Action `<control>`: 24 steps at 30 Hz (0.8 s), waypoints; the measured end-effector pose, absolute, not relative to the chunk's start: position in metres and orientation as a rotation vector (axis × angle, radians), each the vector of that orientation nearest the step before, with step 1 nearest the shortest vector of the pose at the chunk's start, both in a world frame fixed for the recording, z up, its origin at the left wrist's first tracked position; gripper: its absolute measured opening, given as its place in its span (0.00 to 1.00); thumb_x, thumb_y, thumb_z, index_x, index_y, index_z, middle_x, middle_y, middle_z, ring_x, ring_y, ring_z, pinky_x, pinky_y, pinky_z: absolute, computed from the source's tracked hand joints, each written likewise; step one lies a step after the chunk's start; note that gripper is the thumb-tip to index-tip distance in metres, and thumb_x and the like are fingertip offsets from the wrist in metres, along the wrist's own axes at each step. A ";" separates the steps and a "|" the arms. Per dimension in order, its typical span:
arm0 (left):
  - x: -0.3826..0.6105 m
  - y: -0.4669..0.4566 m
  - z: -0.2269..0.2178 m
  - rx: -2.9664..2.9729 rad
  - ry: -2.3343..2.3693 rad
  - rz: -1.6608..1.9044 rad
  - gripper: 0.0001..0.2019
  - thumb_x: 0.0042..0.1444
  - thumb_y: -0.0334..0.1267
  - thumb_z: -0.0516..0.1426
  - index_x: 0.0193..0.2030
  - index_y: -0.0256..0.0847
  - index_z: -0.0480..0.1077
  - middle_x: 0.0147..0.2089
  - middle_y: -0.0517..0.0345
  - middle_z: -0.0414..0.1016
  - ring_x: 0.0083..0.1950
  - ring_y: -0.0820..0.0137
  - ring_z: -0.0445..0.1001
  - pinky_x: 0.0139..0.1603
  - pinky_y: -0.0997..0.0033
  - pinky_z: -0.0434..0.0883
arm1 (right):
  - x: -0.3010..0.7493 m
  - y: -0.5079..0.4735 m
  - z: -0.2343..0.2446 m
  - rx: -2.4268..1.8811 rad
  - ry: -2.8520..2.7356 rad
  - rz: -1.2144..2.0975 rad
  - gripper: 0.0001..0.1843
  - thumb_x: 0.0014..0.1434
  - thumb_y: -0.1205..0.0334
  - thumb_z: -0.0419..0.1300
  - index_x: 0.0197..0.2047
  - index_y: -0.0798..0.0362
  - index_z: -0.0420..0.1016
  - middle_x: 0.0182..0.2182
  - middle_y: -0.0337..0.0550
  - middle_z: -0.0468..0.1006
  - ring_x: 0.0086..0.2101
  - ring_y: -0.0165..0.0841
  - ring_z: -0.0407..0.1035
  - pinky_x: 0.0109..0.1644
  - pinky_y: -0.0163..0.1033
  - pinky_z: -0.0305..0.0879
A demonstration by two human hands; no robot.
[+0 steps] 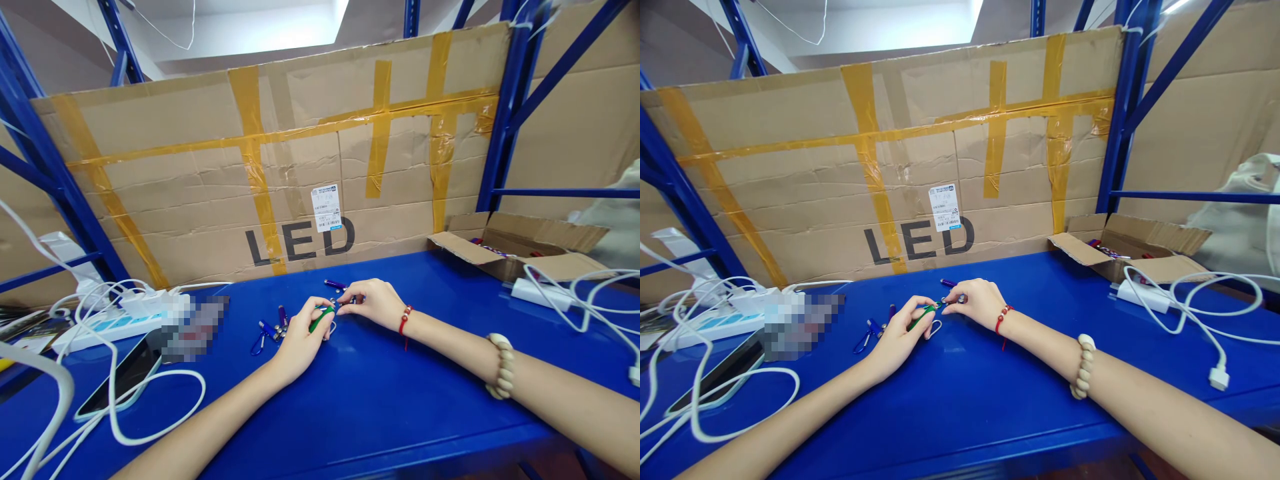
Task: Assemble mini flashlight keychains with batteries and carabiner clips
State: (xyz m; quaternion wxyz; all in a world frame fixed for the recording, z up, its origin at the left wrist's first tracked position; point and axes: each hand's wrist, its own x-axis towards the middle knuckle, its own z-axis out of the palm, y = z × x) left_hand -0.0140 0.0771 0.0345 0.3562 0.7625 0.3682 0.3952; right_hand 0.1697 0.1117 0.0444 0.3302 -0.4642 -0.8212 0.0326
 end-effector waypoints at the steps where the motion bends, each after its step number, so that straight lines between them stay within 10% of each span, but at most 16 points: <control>1: -0.014 0.077 0.035 1.966 0.953 1.023 0.09 0.58 0.42 0.48 0.41 0.40 0.60 0.22 0.66 0.61 0.27 0.74 0.62 0.32 0.74 0.59 | 0.170 0.112 0.044 -1.211 -2.145 0.089 0.08 0.46 0.52 0.65 0.28 0.47 0.77 0.29 0.33 0.77 0.27 0.27 0.68 0.27 0.30 0.54; 12: -0.014 0.079 0.032 1.996 0.923 1.051 0.08 0.59 0.42 0.46 0.39 0.40 0.59 0.24 0.64 0.64 0.28 0.73 0.64 0.35 0.72 0.62 | 0.164 0.112 0.047 -0.964 -1.828 0.830 0.21 0.47 0.50 0.61 0.39 0.57 0.77 0.23 0.42 0.75 0.21 0.27 0.65 0.24 0.32 0.62; 24: -0.016 0.075 0.035 2.116 0.867 0.958 0.05 0.58 0.37 0.47 0.32 0.41 0.55 0.27 0.62 0.70 0.31 0.72 0.67 0.37 0.72 0.62 | 0.171 0.115 0.048 -0.851 -1.937 1.074 0.16 0.40 0.52 0.67 0.25 0.58 0.76 0.21 0.39 0.73 0.20 0.24 0.62 0.20 0.29 0.58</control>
